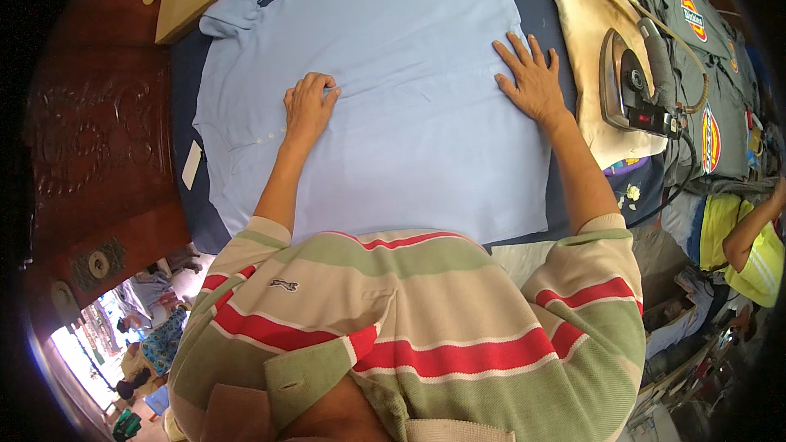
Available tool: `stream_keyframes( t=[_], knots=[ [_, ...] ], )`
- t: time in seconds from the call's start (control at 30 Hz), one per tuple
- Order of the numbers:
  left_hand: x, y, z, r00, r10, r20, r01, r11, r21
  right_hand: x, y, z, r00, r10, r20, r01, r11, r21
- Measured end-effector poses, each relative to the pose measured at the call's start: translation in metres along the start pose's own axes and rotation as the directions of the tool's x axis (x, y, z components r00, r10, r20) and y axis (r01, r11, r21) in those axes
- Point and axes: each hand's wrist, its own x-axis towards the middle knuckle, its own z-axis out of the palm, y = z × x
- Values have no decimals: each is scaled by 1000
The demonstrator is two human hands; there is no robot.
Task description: The person irons a blue collared shirt on a table using a steam iron and then folds the garment.
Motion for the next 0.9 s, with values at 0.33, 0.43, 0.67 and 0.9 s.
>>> stream_keyframes(
  t=[0.33,0.43,0.67,0.9],
  knots=[
    [-4,-8,21,992,-17,-127,9,998,-64,0,0,-1,1000,9,27,-9,1000,-11],
    [-7,-4,22,982,-11,-188,5,1000,-30,1,0,-1,1000,9,29,-9,1000,-9],
    [-11,25,5,970,73,-232,-65,997,39,0,2,2,1000,5,10,-5,1000,-21],
    [-12,29,25,981,194,-23,-195,976,-101,-1,2,2,1000,0,14,0,1000,-11]
  ],
)
